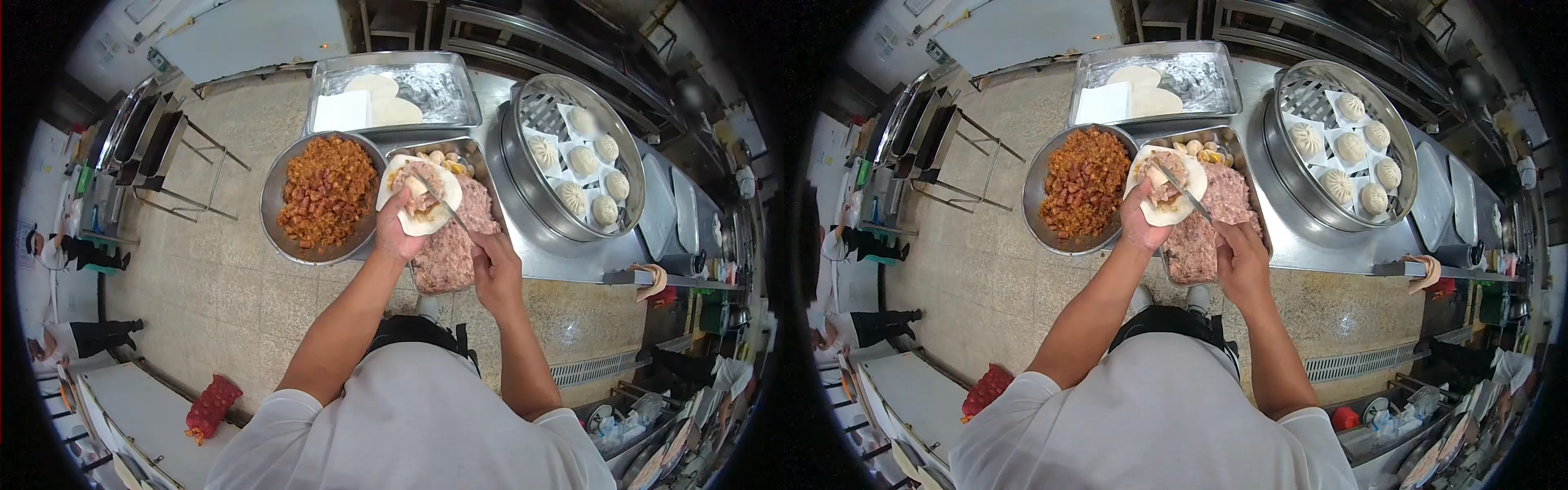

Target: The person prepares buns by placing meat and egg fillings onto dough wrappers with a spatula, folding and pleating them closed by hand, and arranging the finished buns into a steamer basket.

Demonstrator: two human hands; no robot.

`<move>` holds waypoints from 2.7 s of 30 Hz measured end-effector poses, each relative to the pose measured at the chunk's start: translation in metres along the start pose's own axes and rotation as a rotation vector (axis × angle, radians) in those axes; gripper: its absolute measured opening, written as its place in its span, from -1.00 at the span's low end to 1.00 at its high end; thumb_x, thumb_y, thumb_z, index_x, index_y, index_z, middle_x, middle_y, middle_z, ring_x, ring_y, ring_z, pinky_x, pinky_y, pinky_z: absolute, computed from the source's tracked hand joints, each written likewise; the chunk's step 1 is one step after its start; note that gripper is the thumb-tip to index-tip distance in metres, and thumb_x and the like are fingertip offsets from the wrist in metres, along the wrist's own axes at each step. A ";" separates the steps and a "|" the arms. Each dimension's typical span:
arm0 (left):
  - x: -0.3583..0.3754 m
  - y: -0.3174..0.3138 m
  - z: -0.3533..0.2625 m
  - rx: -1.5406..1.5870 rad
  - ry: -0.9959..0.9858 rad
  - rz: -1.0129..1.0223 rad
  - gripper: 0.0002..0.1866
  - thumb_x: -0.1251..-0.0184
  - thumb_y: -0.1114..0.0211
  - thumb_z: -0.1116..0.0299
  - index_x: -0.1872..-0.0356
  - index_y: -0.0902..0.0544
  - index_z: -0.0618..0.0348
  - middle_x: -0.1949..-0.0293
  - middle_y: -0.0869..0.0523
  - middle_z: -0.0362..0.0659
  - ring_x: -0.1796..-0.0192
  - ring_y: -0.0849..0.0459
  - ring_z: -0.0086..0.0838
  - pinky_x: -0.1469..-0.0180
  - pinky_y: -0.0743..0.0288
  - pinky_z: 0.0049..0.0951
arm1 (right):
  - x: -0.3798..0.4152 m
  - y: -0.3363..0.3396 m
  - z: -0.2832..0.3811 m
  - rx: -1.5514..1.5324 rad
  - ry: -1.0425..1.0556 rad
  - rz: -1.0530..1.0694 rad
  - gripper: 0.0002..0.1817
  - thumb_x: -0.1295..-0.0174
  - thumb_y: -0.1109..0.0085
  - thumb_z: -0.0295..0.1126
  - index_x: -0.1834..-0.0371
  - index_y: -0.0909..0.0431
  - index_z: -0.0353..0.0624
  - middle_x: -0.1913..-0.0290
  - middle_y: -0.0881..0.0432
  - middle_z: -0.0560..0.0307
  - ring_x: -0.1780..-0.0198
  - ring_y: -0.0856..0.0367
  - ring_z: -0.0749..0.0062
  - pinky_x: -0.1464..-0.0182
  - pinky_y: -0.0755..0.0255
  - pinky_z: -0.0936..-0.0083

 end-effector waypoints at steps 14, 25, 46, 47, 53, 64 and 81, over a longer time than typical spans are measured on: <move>0.022 0.013 -0.020 -0.028 0.036 0.058 -0.34 -0.29 -0.34 0.33 -0.41 -0.33 0.18 -0.30 -0.55 0.02 -0.34 -0.54 -0.08 -0.41 -0.39 0.07 | 0.000 0.003 0.014 0.217 0.047 0.102 -0.65 -0.06 -0.24 -0.62 0.05 -0.70 -0.10 0.26 -0.56 0.01 0.28 -0.61 0.06 0.22 -0.52 0.23; 0.056 0.003 -0.057 0.014 0.264 0.110 -0.18 -0.29 -0.33 0.06 -0.49 -0.24 0.20 -0.39 -0.44 0.12 -0.42 -0.42 0.05 -0.48 -0.24 0.18 | 0.021 0.076 -0.037 0.935 -0.290 0.606 -0.79 -0.21 -0.14 -0.45 0.16 -0.73 -0.08 0.23 -0.60 -0.09 0.16 -0.67 0.01 0.16 -0.57 0.14; 0.058 0.009 -0.089 -0.142 0.256 -0.017 -0.30 -0.32 -0.32 0.12 -0.41 -0.35 0.24 -0.33 -0.51 0.12 -0.36 -0.50 0.03 -0.45 -0.31 0.13 | -0.012 0.060 -0.021 0.723 -0.215 0.328 -0.74 -0.19 -0.01 -0.52 0.12 -0.66 -0.14 0.25 -0.61 -0.14 0.19 -0.67 -0.12 0.14 -0.55 0.03; 0.059 0.016 -0.091 -0.089 0.241 -0.030 -0.29 -0.33 -0.32 0.11 -0.41 -0.35 0.25 -0.35 -0.50 0.12 -0.37 -0.49 0.03 -0.45 -0.31 0.12 | -0.010 0.046 -0.029 0.711 -0.194 0.352 -0.74 -0.19 -0.02 -0.52 0.12 -0.66 -0.14 0.25 -0.61 -0.14 0.20 -0.67 -0.12 0.15 -0.55 0.04; 0.069 0.029 -0.100 -0.071 0.140 -0.093 -0.34 -0.29 -0.31 0.21 -0.39 -0.38 0.23 -0.32 -0.53 0.10 -0.34 -0.52 0.00 -0.41 -0.37 0.12 | 0.000 0.004 -0.047 0.621 -0.135 0.351 -0.75 -0.16 -0.03 -0.51 0.14 -0.67 -0.15 0.28 -0.62 -0.15 0.22 -0.68 -0.08 0.16 -0.57 0.09; 0.071 0.023 -0.105 0.012 0.129 0.050 -0.28 -0.29 -0.32 0.17 -0.42 -0.34 0.24 -0.37 -0.47 0.12 -0.39 -0.47 0.02 -0.45 -0.31 0.14 | 0.017 -0.015 -0.039 0.577 -0.145 0.572 -0.77 -0.13 -0.06 -0.51 0.21 -0.70 -0.17 0.27 -0.66 -0.11 0.22 -0.69 -0.11 0.17 -0.58 0.07; 0.058 0.016 -0.079 -0.196 0.298 -0.025 -0.28 -0.34 -0.31 0.09 -0.41 -0.33 0.28 -0.32 -0.52 0.14 -0.34 -0.54 0.00 -0.40 -0.39 0.10 | -0.026 0.041 0.003 0.084 -0.114 0.238 -0.83 -0.20 -0.24 -0.61 0.15 -0.68 -0.24 0.32 -0.63 -0.01 0.34 -0.63 0.15 0.27 -0.48 0.44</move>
Point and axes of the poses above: each hand's wrist, its own x-axis away from the middle knuckle, its own y-axis out of the back of the hand, z = x × y, the point moved 4 cm from there along -x, towards the middle knuckle
